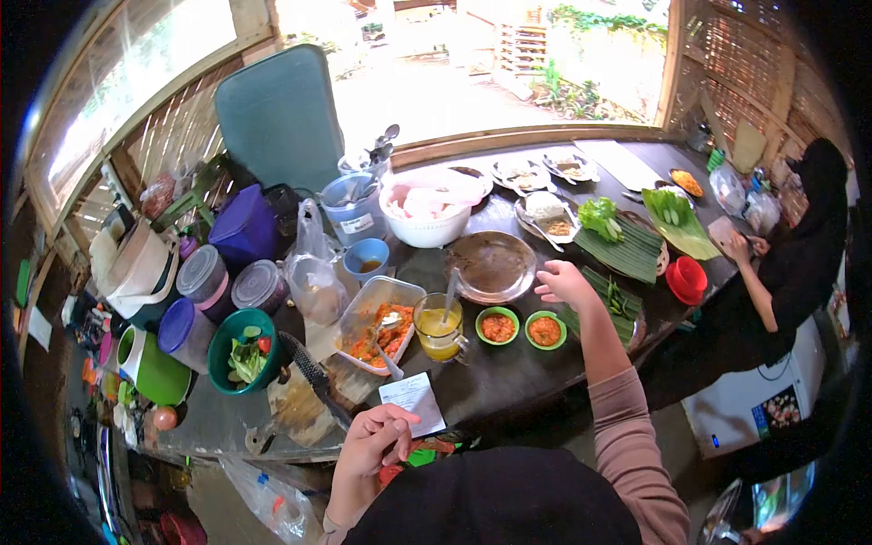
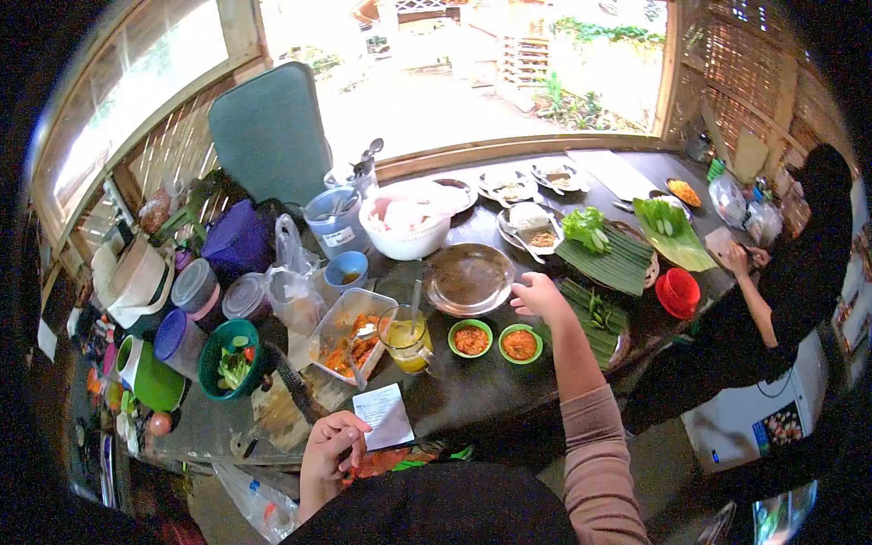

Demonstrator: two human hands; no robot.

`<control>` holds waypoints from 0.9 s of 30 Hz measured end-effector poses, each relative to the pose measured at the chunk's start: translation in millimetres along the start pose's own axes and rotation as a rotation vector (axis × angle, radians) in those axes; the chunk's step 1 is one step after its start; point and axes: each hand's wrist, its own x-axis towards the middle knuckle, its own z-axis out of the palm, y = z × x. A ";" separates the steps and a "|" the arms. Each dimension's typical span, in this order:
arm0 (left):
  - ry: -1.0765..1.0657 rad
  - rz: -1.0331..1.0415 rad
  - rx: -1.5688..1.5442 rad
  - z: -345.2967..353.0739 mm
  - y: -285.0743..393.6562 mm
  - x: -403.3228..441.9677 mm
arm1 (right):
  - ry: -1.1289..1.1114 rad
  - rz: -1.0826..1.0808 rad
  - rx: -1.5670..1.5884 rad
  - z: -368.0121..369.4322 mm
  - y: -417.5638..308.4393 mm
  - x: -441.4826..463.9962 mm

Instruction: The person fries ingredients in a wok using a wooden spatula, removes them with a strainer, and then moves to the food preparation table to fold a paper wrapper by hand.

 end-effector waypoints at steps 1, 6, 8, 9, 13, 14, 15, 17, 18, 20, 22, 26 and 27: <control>-0.024 -0.008 -0.006 0.5 -1.0 1.9 | 0.065 -0.088 0.005 -1.6 -0.8 -11.1; -0.089 -0.097 0.008 12.2 -4.6 12.4 | 0.060 -0.327 0.002 -5.9 -12.2 -110.7; -0.130 -0.172 0.009 17.8 -3.9 18.1 | 0.171 -0.493 -0.028 0.6 -10.3 -151.6; -0.145 -0.183 0.009 20.6 -4.7 21.4 | 0.189 -0.484 -0.028 4.2 -7.6 -170.9; -0.231 -0.207 0.040 22.2 -16.3 35.0 | 0.126 -0.523 0.059 21.5 15.2 -231.8; -0.289 -0.240 0.115 16.6 -24.4 39.6 | 0.096 -0.516 0.093 26.1 21.4 -243.1; -0.344 -0.272 0.191 13.7 -28.4 42.5 | 0.104 -0.514 0.092 30.9 26.4 -254.0; -0.357 -0.338 0.171 16.8 -28.6 43.7 | 0.055 -0.436 0.116 40.8 35.3 -271.7; -0.411 -0.330 0.163 16.2 -31.6 43.7 | 0.053 -0.434 0.116 45.7 41.2 -278.0; -0.484 -0.348 0.190 9.9 -37.2 43.2 | 0.003 -0.380 0.085 55.8 51.0 -285.9; -0.480 -0.411 0.173 4.9 -44.5 42.7 | -0.078 -0.391 0.101 65.2 54.4 -287.3; -0.500 -0.498 0.152 -0.5 -47.5 36.9 | -0.206 -0.372 0.130 77.6 54.2 -287.0; -0.495 -0.510 0.152 -2.3 -49.4 34.5 | -0.209 -0.374 0.122 79.5 54.6 -287.3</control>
